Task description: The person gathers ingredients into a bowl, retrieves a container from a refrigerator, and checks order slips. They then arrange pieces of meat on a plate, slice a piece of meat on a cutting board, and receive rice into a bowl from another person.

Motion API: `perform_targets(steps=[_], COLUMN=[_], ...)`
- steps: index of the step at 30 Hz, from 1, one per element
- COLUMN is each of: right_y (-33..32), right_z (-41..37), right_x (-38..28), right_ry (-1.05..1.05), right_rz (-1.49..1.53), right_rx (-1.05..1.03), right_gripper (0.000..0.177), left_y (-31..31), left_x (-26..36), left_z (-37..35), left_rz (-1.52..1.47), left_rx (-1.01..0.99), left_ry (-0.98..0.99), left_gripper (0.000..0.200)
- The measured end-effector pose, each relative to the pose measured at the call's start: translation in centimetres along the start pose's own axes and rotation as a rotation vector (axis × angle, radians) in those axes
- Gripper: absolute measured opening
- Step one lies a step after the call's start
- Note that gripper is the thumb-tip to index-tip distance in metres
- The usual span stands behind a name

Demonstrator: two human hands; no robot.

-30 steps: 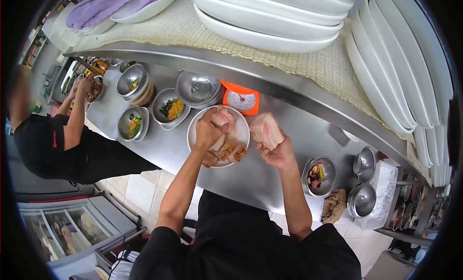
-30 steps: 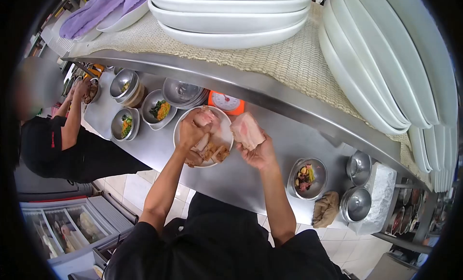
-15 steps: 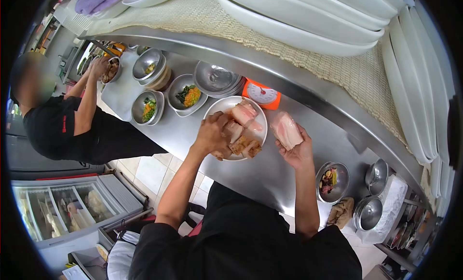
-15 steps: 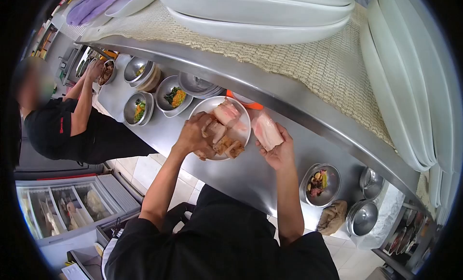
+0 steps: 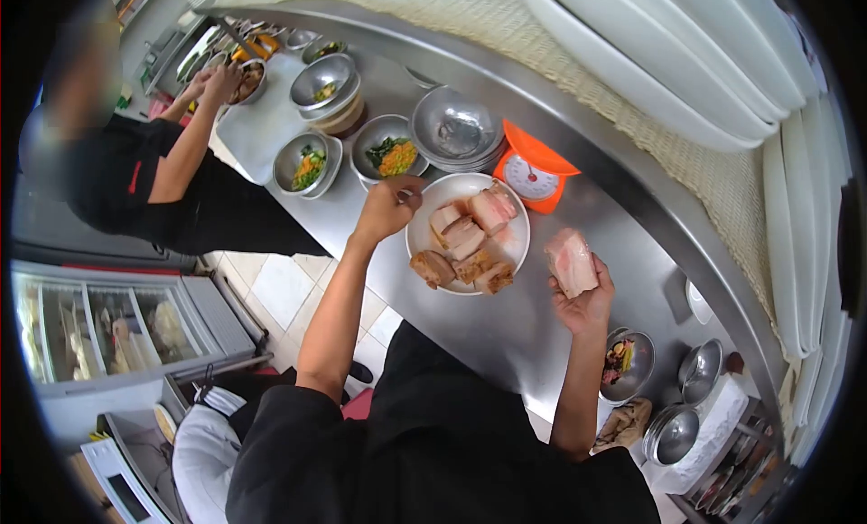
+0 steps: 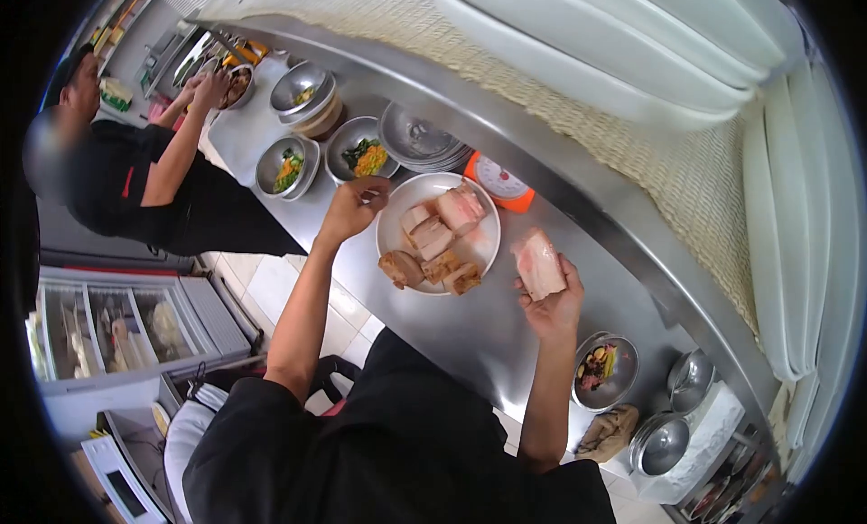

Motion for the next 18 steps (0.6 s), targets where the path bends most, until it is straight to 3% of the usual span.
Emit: perform_targets(steps=[2, 5, 8, 10, 11, 12, 15, 16, 18], right_y=[0.5, 0.5, 0.1, 0.8, 0.4, 0.7, 2.0, 3.4, 7.6], right_z=[-0.2, 0.1, 1.2, 1.5, 2.3, 2.7, 3.3, 2.7, 0.6], right_x=[0.0, -0.3, -0.4, -0.8, -1.0, -0.5, -0.1, 0.0, 1.0], right_ry=[-0.003, -0.077, -0.17, -0.338, -0.469, -0.472, -0.88, -0.887, -1.134], right_rz=[-0.028, -0.05, -0.276, -0.499, -0.586, -0.589, -1.064, -1.068, -1.547], right_rx=[-0.004, 0.106, 0.127, 0.235, 0.243, 0.252, 0.32, 0.334, 0.465], right_gripper=[0.036, 0.031, 0.027, 0.024, 0.031, 0.031, 0.037, 0.037, 0.039], left_y=[-0.9, -0.4, 0.3, 0.3, 0.5, 0.7, 1.0, 1.2, 2.1], left_x=[-0.2, -0.1, -0.1, 0.5, 1.0, 1.3, 2.1, 2.5, 4.4], left_z=[-2.0, -4.0, -4.6, -4.8, -5.1, -5.4, -6.8, -7.3, -8.2], left_rz=[0.012, 0.165, 0.178, 0.17, 0.177, 0.183, 0.167, 0.156, 0.261], left_rx=[0.061, -0.022, -0.037, -0.033, -0.07, -0.109, -0.165, -0.172, -0.141], left_ry=[-0.012, -0.021, 0.016, 0.025, 0.042, 0.06, 0.123, 0.132, 0.245], left_gripper=[0.031, 0.031, 0.032, 0.034, 0.034, 0.034, 0.034, 0.034, 0.032])
Point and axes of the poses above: each hand's wrist, its own z-axis towards the middle knuckle, its own y-axis out of the palm, x = y × z, the point moved 6 cm from there along z, towards the middle knuckle, and after that the axes turned 4 degrees about y, right-handed, at the moved point
